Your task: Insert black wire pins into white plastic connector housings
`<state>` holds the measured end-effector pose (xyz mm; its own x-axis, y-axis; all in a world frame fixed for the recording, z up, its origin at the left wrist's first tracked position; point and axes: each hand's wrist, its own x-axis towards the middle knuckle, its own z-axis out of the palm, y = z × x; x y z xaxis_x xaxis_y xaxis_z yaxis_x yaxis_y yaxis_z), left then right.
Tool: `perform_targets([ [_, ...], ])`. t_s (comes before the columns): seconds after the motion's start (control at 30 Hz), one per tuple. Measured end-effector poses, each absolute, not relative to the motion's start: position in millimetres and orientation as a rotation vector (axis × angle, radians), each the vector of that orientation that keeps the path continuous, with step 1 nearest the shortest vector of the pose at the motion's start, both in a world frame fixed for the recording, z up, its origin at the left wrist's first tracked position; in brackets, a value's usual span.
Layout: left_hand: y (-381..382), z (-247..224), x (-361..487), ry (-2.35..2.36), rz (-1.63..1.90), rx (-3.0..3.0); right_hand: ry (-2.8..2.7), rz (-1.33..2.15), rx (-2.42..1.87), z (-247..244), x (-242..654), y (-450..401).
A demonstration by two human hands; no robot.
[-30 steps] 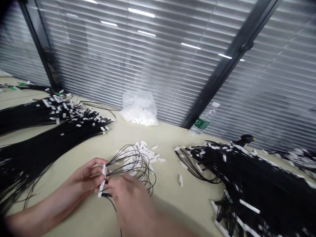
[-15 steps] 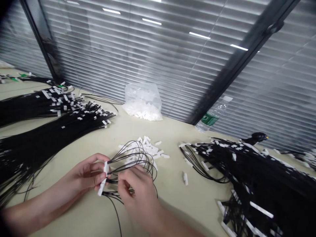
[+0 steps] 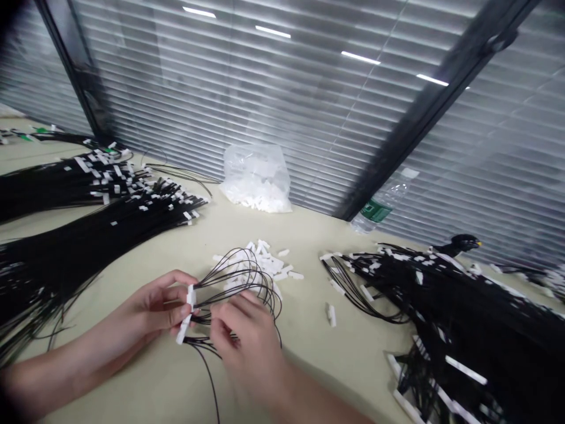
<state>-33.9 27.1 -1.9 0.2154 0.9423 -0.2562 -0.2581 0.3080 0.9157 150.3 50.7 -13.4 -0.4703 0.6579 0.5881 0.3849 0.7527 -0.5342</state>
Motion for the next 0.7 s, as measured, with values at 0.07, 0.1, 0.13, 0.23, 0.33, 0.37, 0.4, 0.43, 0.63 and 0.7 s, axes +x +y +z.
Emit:
perform_targets([
  [0.07, 26.9, -0.7, -33.7, 0.995, 0.991, 0.868, -2.121, 0.421, -0.789, -13.1, 150.4, 49.9],
  [0.1, 26.9, -0.1, -33.6, 0.992, 0.989, 0.870, -2.121, 0.423, -0.792, -12.7, 150.4, 49.6],
  [0.13, 26.9, 0.5, -33.5, 0.990, 0.988, 0.871, -2.121, 0.423, -0.794, -12.2, 150.4, 49.4],
  [0.23, 26.5, 1.7, -33.3, 0.989, 0.986, 0.857, -2.127, 0.425, -0.809, -10.1, 150.5, 49.4],
  [0.33, 25.3, 1.9, -33.7, 0.996, 0.982, 0.856, -2.148, 0.432, -0.848, -8.8, 151.4, 49.9],
  [0.37, 24.9, 1.8, -34.0, 0.998, 0.980, 0.861, -2.151, 0.437, -0.861, -8.8, 151.8, 50.1],
  [0.4, 24.6, 1.7, -34.2, 1.001, 0.978, 0.867, -2.154, 0.442, -0.869, -9.0, 152.1, 50.1],
  [0.43, 24.4, 1.8, -34.4, 1.003, 0.977, 0.870, -2.154, 0.445, -0.874, -9.4, 152.5, 50.0],
  [0.63, 25.5, 5.1, -33.5, 1.011, 0.970, 0.866, -2.147, 0.455, -0.877, -12.1, 153.9, 48.9],
  [0.7, 25.4, 6.1, -32.9, 1.017, 0.966, 0.860, -2.160, 0.467, -0.877, -12.6, 154.2, 48.6],
])
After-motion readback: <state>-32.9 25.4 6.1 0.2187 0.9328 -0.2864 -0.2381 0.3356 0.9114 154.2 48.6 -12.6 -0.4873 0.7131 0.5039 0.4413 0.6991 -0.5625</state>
